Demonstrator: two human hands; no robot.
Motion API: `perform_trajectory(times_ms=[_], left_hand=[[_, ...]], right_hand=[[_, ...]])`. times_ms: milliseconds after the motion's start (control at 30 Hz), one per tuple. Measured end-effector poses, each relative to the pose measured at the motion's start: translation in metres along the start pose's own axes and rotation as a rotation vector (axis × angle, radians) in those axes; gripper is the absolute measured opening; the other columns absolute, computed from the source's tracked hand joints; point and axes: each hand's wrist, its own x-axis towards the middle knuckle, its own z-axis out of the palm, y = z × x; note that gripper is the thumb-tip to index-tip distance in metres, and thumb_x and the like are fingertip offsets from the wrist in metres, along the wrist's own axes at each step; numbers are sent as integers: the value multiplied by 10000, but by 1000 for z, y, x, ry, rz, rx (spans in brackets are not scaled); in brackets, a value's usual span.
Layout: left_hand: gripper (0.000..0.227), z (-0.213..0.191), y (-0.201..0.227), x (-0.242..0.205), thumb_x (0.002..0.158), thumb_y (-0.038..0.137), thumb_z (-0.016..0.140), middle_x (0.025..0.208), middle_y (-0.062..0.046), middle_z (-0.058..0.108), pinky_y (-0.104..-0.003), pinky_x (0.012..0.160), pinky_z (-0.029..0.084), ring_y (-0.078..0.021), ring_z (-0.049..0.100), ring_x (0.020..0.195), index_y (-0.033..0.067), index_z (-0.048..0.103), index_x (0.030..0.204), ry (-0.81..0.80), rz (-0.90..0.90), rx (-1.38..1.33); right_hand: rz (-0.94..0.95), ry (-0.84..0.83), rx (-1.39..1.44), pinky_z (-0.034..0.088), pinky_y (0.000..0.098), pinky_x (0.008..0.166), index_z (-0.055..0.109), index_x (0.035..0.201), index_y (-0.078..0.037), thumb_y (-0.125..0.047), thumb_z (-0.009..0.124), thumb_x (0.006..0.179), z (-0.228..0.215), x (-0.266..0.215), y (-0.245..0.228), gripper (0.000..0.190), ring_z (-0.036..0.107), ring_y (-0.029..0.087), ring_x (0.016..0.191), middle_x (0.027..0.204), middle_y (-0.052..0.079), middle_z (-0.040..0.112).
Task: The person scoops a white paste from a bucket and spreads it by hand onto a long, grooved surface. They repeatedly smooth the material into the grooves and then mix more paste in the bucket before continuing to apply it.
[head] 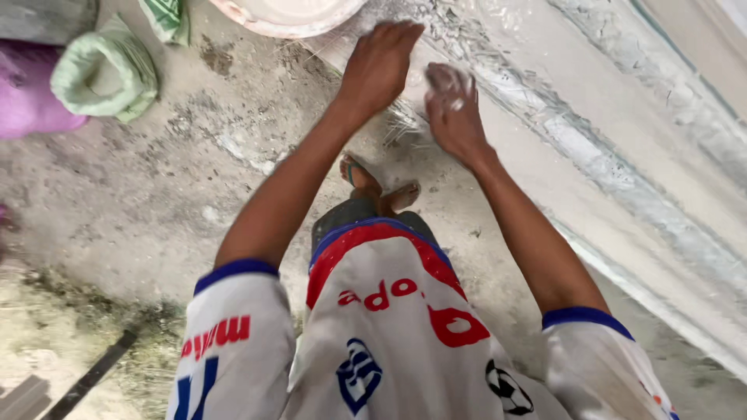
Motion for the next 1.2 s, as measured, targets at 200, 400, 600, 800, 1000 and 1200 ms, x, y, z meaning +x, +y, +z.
perform_trajectory(times_ms=[200, 400, 600, 800, 1000, 1200], left_hand=[[624, 43, -51, 62, 829, -120, 530, 1321, -243, 621, -608, 889, 445, -466, 525, 1171, 25, 494, 1434, -403, 99, 265], [361, 58, -73, 67, 829, -106, 614, 1182, -230, 632, -547, 868, 473, -435, 524, 1151, -5, 629, 1175, -481, 98, 357], [129, 48, -77, 37, 782, 112, 730, 929, -60, 689, -464, 889, 481, -278, 614, 941, 161, 764, 897, -9, 655, 735], [407, 2, -26, 53, 1019, 338, 509, 1202, -43, 525, -361, 820, 350, -230, 475, 1072, 160, 653, 1355, -347, 597, 1238], [1295, 9, -43, 85, 673, 821, 646, 1749, -32, -234, -643, 1201, 33, -385, -70, 1581, 409, -123, 1630, -531, 798, 1819], [1112, 11, -29, 99, 852, 407, 675, 1740, 44, -223, -565, 1223, -120, -276, -205, 1581, 273, -88, 1651, -593, 1096, 1655]], right_hand=[[168, -245, -355, 88, 594, 1286, 30, 1672, -181, -449, 252, 1107, 25, -53, 6, 664, -8, 360, 1598, 1754, 41, 52], [135, -195, -442, 38, 562, 1295, 45, 1682, -198, -455, 256, 1132, 50, -16, -6, 644, -29, 373, 1592, 1754, 6, 33], [333, -35, -379, -14, 643, 1259, 152, 1680, -128, -481, 224, 1115, 63, 2, -23, 670, -17, 405, 1584, 1749, 34, 89], [495, 66, -330, -24, 614, 1259, 194, 1673, -138, -486, 212, 1100, 58, 17, -30, 670, 2, 385, 1582, 1742, 32, 135], [772, -44, -230, -110, 621, 1248, 25, 1671, -269, -598, 46, 1034, 33, -8, -27, 718, -126, 363, 1581, 1735, 5, -80], [977, 137, -185, -99, 629, 1251, 7, 1677, -239, -571, 137, 1077, 14, -84, -2, 698, -119, 366, 1584, 1732, 49, -92]])
